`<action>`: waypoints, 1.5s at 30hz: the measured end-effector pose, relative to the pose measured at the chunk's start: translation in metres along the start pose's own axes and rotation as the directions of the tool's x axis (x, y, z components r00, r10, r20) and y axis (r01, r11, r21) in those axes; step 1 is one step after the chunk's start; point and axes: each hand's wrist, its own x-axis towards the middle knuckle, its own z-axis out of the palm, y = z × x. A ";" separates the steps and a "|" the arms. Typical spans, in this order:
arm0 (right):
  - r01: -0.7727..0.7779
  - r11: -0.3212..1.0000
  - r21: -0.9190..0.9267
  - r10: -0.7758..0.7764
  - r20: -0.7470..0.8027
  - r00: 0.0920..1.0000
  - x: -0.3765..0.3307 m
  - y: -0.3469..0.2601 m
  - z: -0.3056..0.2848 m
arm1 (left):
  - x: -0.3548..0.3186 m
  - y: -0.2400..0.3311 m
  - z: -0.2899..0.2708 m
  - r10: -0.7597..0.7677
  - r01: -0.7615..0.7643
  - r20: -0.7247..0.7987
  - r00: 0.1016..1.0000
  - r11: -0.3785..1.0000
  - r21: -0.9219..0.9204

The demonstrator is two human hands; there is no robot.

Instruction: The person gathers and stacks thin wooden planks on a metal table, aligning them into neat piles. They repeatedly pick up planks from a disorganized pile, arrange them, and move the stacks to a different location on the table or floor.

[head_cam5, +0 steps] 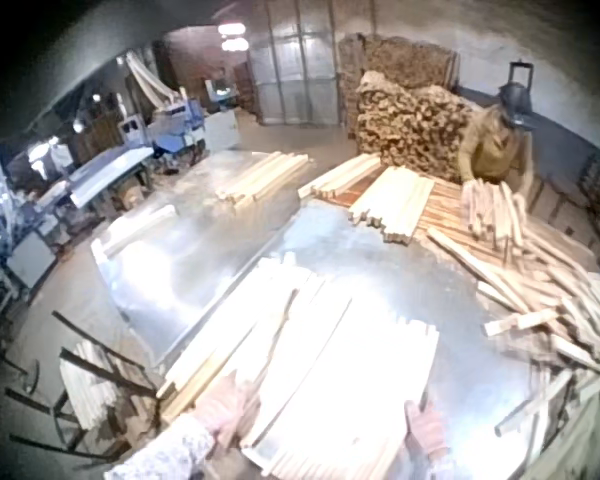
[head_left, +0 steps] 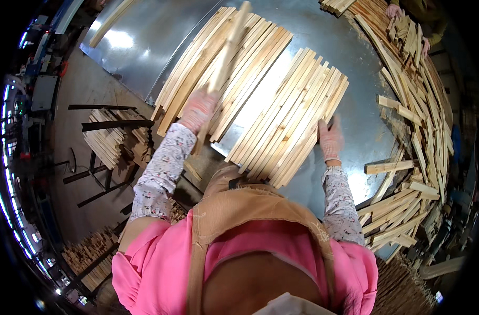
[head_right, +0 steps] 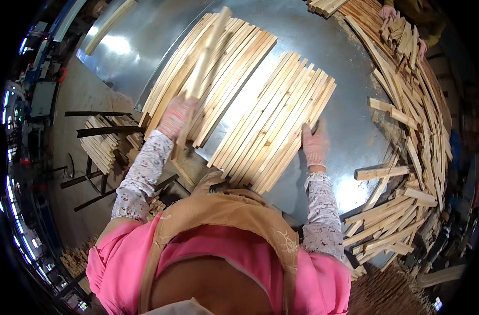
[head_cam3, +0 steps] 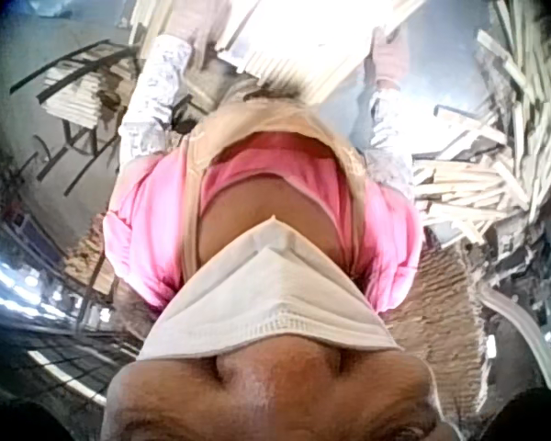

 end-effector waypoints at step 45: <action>0.414 0.882 0.224 -0.403 -0.092 0.910 0.158 -0.168 -0.045 | -0.009 -0.030 0.039 0.605 -0.406 -0.205 0.769 0.711 0.575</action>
